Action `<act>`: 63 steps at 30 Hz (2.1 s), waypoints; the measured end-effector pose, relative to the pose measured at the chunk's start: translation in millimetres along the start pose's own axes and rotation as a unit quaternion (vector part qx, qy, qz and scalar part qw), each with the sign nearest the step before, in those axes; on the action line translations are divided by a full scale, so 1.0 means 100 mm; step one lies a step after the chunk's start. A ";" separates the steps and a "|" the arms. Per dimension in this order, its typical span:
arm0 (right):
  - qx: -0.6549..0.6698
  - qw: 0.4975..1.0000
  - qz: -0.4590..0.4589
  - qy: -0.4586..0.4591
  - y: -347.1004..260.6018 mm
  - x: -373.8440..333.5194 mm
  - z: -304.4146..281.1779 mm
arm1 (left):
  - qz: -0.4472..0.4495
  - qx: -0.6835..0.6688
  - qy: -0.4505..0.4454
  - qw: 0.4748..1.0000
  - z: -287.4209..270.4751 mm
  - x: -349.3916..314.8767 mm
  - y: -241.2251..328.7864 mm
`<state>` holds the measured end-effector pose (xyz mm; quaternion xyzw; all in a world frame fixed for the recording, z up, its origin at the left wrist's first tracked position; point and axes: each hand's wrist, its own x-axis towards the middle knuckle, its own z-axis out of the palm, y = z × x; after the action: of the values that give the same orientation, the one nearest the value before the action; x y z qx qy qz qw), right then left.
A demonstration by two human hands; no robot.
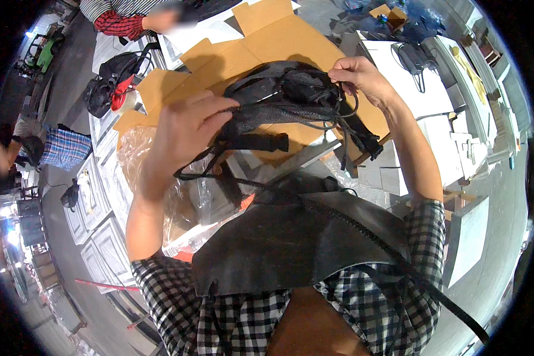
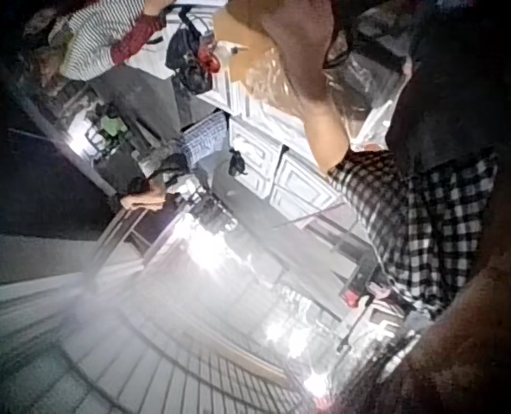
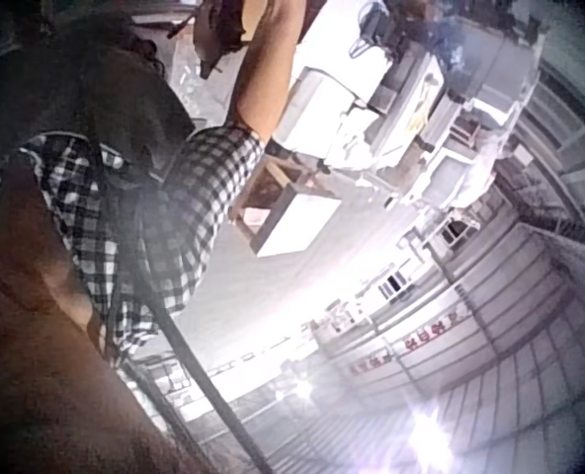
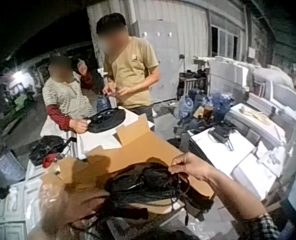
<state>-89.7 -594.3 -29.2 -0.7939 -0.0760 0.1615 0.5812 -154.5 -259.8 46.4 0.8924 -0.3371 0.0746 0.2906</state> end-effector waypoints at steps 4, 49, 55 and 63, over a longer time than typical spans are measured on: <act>0.030 1.000 0.006 -0.001 0.05 0.01 -0.01 | 0.009 0.010 0.000 1.000 -0.02 0.12 -0.05; -0.320 0.879 -0.353 0.012 0.22 0.31 0.31 | -0.088 0.172 -0.165 0.967 1.16 0.52 -0.67; -0.274 0.916 -0.290 -0.049 0.20 0.45 0.32 | -0.099 0.156 -0.156 0.970 1.19 0.54 -0.66; -0.287 0.915 -0.278 -0.048 0.24 0.49 0.33 | -0.061 0.119 -0.094 0.987 1.23 0.46 -0.72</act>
<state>-57.0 -556.8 -69.4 -0.8646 -0.3649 0.0028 0.3453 -80.6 -311.5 -72.8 0.9426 -0.2965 0.0122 0.1531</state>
